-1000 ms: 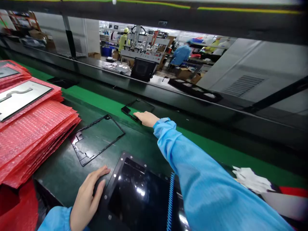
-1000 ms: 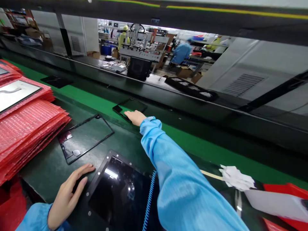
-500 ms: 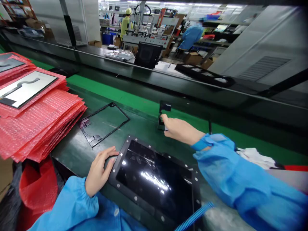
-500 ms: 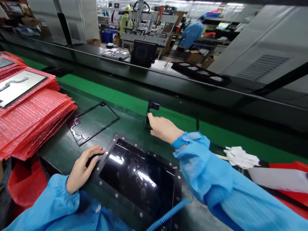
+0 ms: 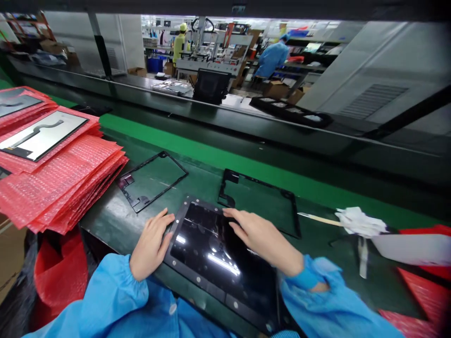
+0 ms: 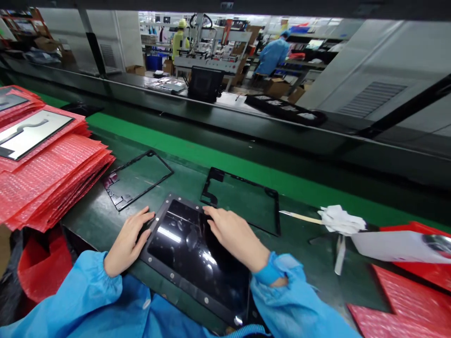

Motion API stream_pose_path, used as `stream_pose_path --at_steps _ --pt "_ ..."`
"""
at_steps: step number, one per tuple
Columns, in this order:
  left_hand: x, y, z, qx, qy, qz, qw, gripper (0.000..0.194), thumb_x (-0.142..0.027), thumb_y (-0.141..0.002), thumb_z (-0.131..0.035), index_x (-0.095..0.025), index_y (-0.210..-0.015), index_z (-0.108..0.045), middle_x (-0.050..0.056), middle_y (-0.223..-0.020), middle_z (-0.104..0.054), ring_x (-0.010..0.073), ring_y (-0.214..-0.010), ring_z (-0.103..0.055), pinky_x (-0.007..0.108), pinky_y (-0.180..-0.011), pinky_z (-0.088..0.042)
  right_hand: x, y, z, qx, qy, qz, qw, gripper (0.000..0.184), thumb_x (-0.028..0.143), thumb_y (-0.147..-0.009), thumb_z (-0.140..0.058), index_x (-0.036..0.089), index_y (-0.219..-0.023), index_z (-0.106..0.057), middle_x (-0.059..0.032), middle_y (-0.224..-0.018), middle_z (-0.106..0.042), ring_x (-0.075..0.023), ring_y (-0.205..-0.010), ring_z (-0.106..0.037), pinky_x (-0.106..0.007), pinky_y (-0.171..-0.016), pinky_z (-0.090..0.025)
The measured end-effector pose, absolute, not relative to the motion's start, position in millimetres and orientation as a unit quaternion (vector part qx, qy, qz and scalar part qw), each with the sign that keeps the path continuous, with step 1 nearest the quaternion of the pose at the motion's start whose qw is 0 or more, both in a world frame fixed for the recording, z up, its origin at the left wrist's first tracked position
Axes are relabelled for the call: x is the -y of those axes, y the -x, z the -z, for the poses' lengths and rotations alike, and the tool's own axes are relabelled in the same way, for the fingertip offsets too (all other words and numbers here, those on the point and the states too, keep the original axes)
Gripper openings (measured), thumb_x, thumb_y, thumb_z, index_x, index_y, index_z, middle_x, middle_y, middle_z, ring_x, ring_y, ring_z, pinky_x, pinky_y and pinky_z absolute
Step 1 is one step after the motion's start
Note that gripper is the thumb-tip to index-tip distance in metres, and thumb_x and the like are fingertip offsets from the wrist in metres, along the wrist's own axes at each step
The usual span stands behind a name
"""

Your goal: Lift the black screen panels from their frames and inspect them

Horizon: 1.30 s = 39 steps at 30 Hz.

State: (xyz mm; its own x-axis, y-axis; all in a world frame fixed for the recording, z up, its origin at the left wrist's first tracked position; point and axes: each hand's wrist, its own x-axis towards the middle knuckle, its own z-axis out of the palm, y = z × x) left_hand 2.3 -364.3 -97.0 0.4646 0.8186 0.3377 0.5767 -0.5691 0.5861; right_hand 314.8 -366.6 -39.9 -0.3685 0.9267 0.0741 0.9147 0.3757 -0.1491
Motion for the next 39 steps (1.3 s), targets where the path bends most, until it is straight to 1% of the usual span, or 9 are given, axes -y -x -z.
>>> stream_pose_path --at_steps 6,11,16,21,23,25,28,34,39 --pt "365 -12 99 -0.412 -0.872 -0.242 0.113 0.042 -0.016 -0.096 -0.034 -0.018 -0.137 -0.041 0.011 -0.14 -0.049 0.0256 -0.142 -0.026 0.051 -0.11 -0.029 388 -307 65 0.767 0.595 -0.104 0.217 0.032 0.022 -0.094 -0.035 0.021 -0.122 -0.051 -0.0079 -0.121 -0.062 -0.0241 -0.109 -0.057 -0.043 -0.094 -0.043" --pt "364 -12 103 -0.409 -0.876 -0.236 0.097 0.043 -0.019 -0.097 -0.035 -0.019 -0.14 -0.039 0.01 -0.143 -0.046 0.0253 -0.144 -0.022 0.05 -0.113 -0.025 375 -309 68 0.675 0.597 -0.267 0.341 0.033 0.018 -0.084 -0.042 0.021 -0.115 -0.052 -0.0058 -0.107 -0.065 -0.0218 -0.103 -0.059 -0.043 -0.095 -0.043" --pt "360 -16 97 -0.402 -0.861 -0.253 0.182 0.039 -0.029 -0.099 -0.037 -0.022 -0.137 -0.04 0.012 -0.152 -0.033 0.025 -0.146 -0.011 0.052 -0.114 -0.022 370 -310 41 0.661 0.562 -0.322 0.38 0.032 0.021 -0.086 -0.04 0.019 -0.116 -0.052 -0.0067 -0.101 -0.066 -0.0194 -0.092 -0.062 -0.039 -0.088 -0.048" --pt "364 -28 86 -0.382 -0.801 -0.338 0.312 0.02 -0.035 -0.095 -0.046 -0.024 -0.111 -0.052 0.011 -0.153 -0.03 0.0277 -0.147 -0.003 0.059 -0.112 -0.019 407 -339 5 0.637 0.58 -0.34 0.376 0.033 0.038 -0.093 -0.049 0.023 -0.122 -0.056 -0.0093 -0.123 -0.061 -0.0246 -0.114 -0.054 -0.046 -0.103 -0.038" --pt "369 -32 82 -0.384 -0.758 -0.364 0.381 0.022 -0.035 -0.094 -0.049 -0.025 -0.113 -0.052 0.011 -0.151 -0.035 0.0281 -0.146 -0.01 0.056 -0.113 -0.018 433 -354 5 0.579 0.625 -0.318 0.416 0.037 0.043 -0.091 -0.054 0.024 -0.122 -0.057 -0.0097 -0.128 -0.058 -0.0265 -0.118 -0.052 -0.048 -0.104 -0.037" --pt "373 -36 78 -0.39 -0.701 -0.369 0.47 0.03 -0.038 -0.094 -0.049 -0.026 -0.12 -0.051 0.01 -0.146 -0.043 0.0283 -0.141 -0.028 0.048 -0.112 -0.027 458 -364 15 0.493 0.648 -0.346 0.467 0.041 0.048 -0.09 -0.055 0.024 -0.123 -0.057 -0.0117 -0.128 -0.058 -0.0275 -0.112 -0.057 -0.048 -0.096 -0.044" --pt "377 -42 72 -0.398 -0.61 -0.357 0.584 0.035 -0.044 -0.093 -0.05 -0.025 -0.122 -0.053 0.007 -0.126 -0.059 0.0239 -0.119 -0.053 0.033 -0.098 -0.041 485 -365 33 0.39 0.643 -0.424 0.505 0.045 0.051 -0.09 -0.055 0.021 -0.123 -0.057 -0.0143 -0.123 -0.061 -0.0268 -0.099 -0.064 -0.044 -0.082 -0.052" --pt "370 -53 57 -0.407 -0.425 -0.381 0.713 0.041 -0.046 -0.081 -0.067 -0.024 -0.114 -0.058 0.001 -0.099 -0.065 0.0177 -0.092 -0.06 0.023 -0.074 -0.048 493 -351 42 0.325 0.646 -0.405 0.559 0.049 0.051 -0.078 -0.071 0.018 -0.114 -0.064 -0.0115 -0.109 -0.066 -0.0242 -0.095 -0.062 -0.032 -0.068 -0.054" --pt "348 -47 54 -0.431 -0.366 -0.404 0.719 0.045 -0.043 -0.07 -0.077 -0.023 -0.107 -0.062 -0.001 -0.097 -0.066 0.0162 -0.084 -0.062 0.02 -0.064 -0.049 492 -328 37 0.338 0.56 -0.52 0.55 0.04 0.051 -0.084 -0.064 0.015 -0.101 -0.07 -0.0053 -0.077 -0.064 -0.0171 -0.067 -0.06 -0.028 -0.055 -0.053"
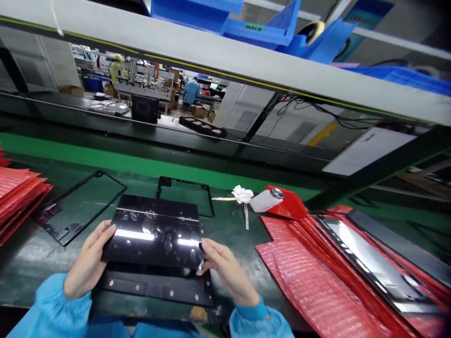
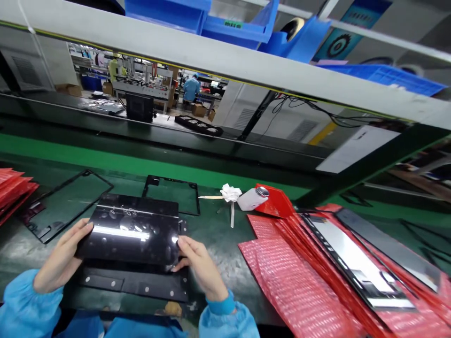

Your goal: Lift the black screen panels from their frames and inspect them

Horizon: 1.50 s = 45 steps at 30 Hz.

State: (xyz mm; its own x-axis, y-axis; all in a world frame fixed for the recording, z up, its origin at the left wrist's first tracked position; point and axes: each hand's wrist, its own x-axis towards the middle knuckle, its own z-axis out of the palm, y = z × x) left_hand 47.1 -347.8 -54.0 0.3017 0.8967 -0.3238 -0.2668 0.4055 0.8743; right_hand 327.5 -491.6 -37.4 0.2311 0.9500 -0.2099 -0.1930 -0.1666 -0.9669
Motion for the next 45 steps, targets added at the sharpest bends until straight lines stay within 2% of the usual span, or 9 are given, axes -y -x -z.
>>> stream_pose_path --at_steps 2,5,13,18,24,32,39,45 --pt "337 -42 57 -0.437 -0.356 -0.419 0.712 0.043 -0.041 -0.068 -0.078 -0.023 -0.104 -0.063 -0.001 -0.1 -0.067 0.0152 -0.082 -0.063 0.019 -0.063 -0.049 488 -316 38 0.333 0.526 -0.534 0.572 0.039 0.049 -0.085 -0.064 0.015 -0.103 -0.068 -0.0041 -0.074 -0.063 -0.0152 -0.06 -0.058 -0.027 -0.051 -0.053" --pt "325 -34 59 -0.431 -0.352 -0.435 0.707 0.041 -0.039 -0.068 -0.079 -0.024 -0.103 -0.062 -0.002 -0.102 -0.066 0.0139 -0.08 -0.063 0.018 -0.063 -0.049 479 -303 38 0.34 0.505 -0.529 0.591 0.037 0.045 -0.087 -0.064 0.015 -0.108 -0.066 -0.0054 -0.078 -0.064 -0.0172 -0.063 -0.062 -0.026 -0.047 -0.052" --pt "317 -22 47 -0.413 -0.382 -0.434 0.704 0.037 -0.039 -0.075 -0.074 -0.024 -0.107 -0.062 -0.002 -0.092 -0.068 0.0129 -0.071 -0.062 0.019 -0.061 -0.05 467 -291 35 0.352 0.494 -0.535 0.588 0.04 0.048 -0.085 -0.065 0.016 -0.11 -0.065 -0.0058 -0.078 -0.066 -0.0203 -0.063 -0.066 -0.026 -0.048 -0.053" --pt "319 -23 44 -0.403 -0.386 -0.442 0.703 0.04 -0.038 -0.076 -0.073 -0.025 -0.112 -0.061 -0.002 -0.094 -0.067 0.0124 -0.074 -0.063 0.018 -0.064 -0.051 466 -290 35 0.361 0.5 -0.526 0.586 0.037 0.047 -0.087 -0.063 0.016 -0.109 -0.066 -0.0069 -0.08 -0.067 -0.0204 -0.063 -0.067 -0.025 -0.048 -0.052" --pt "319 -24 42 -0.397 -0.381 -0.46 0.697 0.044 -0.038 -0.072 -0.076 -0.025 -0.112 -0.062 -0.002 -0.084 -0.068 0.013 -0.071 -0.063 0.018 -0.063 -0.051 467 -288 34 0.357 0.509 -0.518 0.587 0.039 0.049 -0.085 -0.065 0.018 -0.109 -0.066 -0.0057 -0.078 -0.066 -0.0212 -0.064 -0.067 -0.026 -0.047 -0.052" --pt "322 -25 40 -0.391 -0.383 -0.478 0.687 0.045 -0.039 -0.071 -0.077 -0.024 -0.11 -0.062 -0.001 -0.085 -0.068 0.0149 -0.074 -0.063 0.018 -0.06 -0.051 467 -288 34 0.372 0.517 -0.502 0.586 0.038 0.047 -0.087 -0.062 0.017 -0.111 -0.065 -0.0051 -0.079 -0.065 -0.0209 -0.064 -0.065 -0.028 -0.048 -0.051" --pt "324 -24 40 -0.38 -0.392 -0.487 0.681 0.043 -0.039 -0.076 -0.073 -0.026 -0.115 -0.06 -0.001 -0.092 -0.067 0.0148 -0.079 -0.063 0.018 -0.063 -0.05 468 -290 38 0.386 0.519 -0.499 0.576 0.035 0.045 -0.089 -0.06 0.018 -0.112 -0.064 -0.0045 -0.078 -0.065 -0.0214 -0.065 -0.065 -0.028 -0.051 -0.051" --pt "325 -21 50 -0.376 -0.396 -0.488 0.681 0.041 -0.039 -0.081 -0.068 -0.027 -0.119 -0.059 0.0 -0.095 -0.065 0.0155 -0.082 -0.062 0.017 -0.06 -0.049 469 -288 39 0.398 0.532 -0.479 0.573 0.034 0.046 -0.089 -0.061 0.018 -0.109 -0.065 -0.0054 -0.079 -0.067 -0.0189 -0.06 -0.063 -0.028 -0.052 -0.05"
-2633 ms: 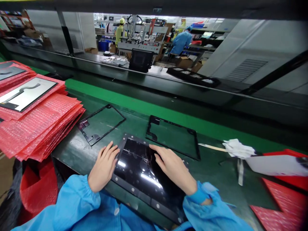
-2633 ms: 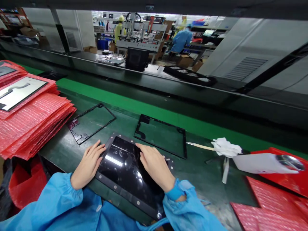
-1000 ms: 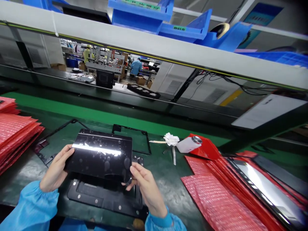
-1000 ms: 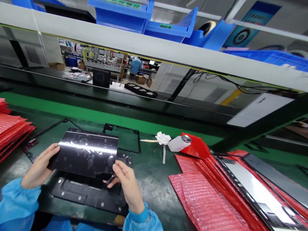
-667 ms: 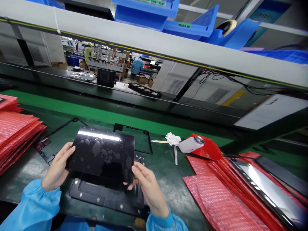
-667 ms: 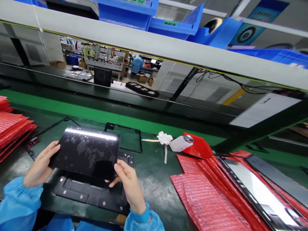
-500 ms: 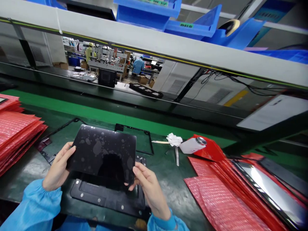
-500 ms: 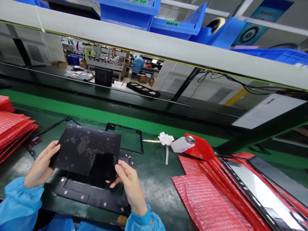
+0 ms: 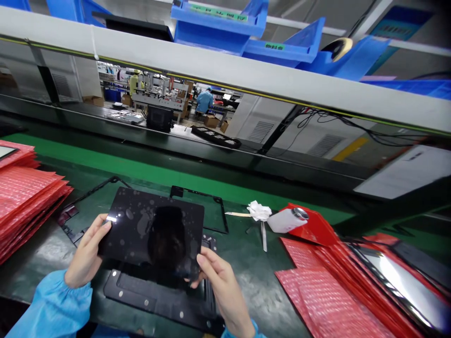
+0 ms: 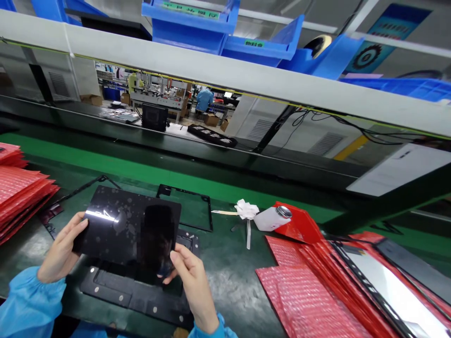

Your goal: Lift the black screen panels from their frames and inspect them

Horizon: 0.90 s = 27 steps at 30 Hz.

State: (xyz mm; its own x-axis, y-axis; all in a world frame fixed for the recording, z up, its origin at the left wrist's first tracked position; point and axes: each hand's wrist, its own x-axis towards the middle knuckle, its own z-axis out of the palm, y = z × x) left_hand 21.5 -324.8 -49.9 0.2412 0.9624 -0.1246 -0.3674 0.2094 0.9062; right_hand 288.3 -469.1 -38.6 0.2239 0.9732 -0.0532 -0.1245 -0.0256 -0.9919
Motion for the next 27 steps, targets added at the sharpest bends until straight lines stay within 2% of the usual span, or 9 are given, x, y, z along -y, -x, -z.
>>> stream_pose_path --at_steps 4,9,15,22,24,27 --pt "327 -20 52 -0.366 -0.401 -0.492 0.68 0.037 -0.038 -0.084 -0.066 -0.027 -0.118 -0.058 -0.001 -0.099 -0.064 0.0137 -0.082 -0.061 0.017 -0.067 -0.049 468 -289 39 0.402 0.551 -0.461 0.568 0.037 0.048 -0.087 -0.063 0.017 -0.106 -0.066 -0.0039 -0.075 -0.065 -0.0168 -0.054 -0.06 -0.028 -0.053 -0.048" --pt "328 -20 54 -0.36 -0.395 -0.49 0.689 0.034 -0.037 -0.084 -0.066 -0.027 -0.114 -0.057 -0.001 -0.1 -0.064 0.0121 -0.08 -0.061 0.016 -0.064 -0.047 470 -289 41 0.395 0.56 -0.455 0.569 0.037 0.047 -0.086 -0.063 0.017 -0.108 -0.066 -0.0056 -0.085 -0.067 -0.0154 -0.054 -0.058 -0.028 -0.054 -0.048" --pt "330 -25 55 -0.359 -0.386 -0.483 0.7 0.029 -0.039 -0.083 -0.067 -0.024 -0.106 -0.057 -0.001 -0.1 -0.064 0.0128 -0.08 -0.062 0.017 -0.064 -0.048 471 -290 45 0.361 0.563 -0.467 0.579 0.037 0.046 -0.085 -0.066 0.017 -0.107 -0.067 -0.0041 -0.075 -0.063 -0.0168 -0.058 -0.057 -0.028 -0.056 -0.049" --pt "335 -32 55 -0.337 -0.371 -0.499 0.707 0.026 -0.038 -0.085 -0.065 -0.022 -0.104 -0.055 0.0 -0.098 -0.064 0.0133 -0.081 -0.062 0.019 -0.067 -0.048 469 -287 40 0.309 0.57 -0.476 0.594 0.044 0.049 -0.073 -0.076 0.015 -0.1 -0.07 -0.0038 -0.069 -0.062 -0.0169 -0.057 -0.054 -0.027 -0.051 -0.049" --pt "336 -33 55 -0.334 -0.363 -0.5 0.712 0.025 -0.037 -0.086 -0.064 -0.022 -0.104 -0.055 0.0 -0.096 -0.064 0.0129 -0.08 -0.061 0.02 -0.069 -0.048 467 -287 40 0.289 0.578 -0.473 0.598 0.046 0.049 -0.068 -0.079 0.016 -0.098 -0.07 -0.0036 -0.072 -0.064 -0.0167 -0.057 -0.055 -0.027 -0.049 -0.05" --pt "338 -34 53 -0.319 -0.349 -0.485 0.736 0.025 -0.036 -0.086 -0.063 -0.022 -0.106 -0.056 0.0 -0.095 -0.063 0.0127 -0.079 -0.06 0.022 -0.071 -0.047 463 -290 41 0.245 0.597 -0.46 0.61 0.048 0.046 -0.061 -0.083 0.018 -0.097 -0.07 -0.0051 -0.088 -0.067 -0.0184 -0.064 -0.059 -0.025 -0.048 -0.051"
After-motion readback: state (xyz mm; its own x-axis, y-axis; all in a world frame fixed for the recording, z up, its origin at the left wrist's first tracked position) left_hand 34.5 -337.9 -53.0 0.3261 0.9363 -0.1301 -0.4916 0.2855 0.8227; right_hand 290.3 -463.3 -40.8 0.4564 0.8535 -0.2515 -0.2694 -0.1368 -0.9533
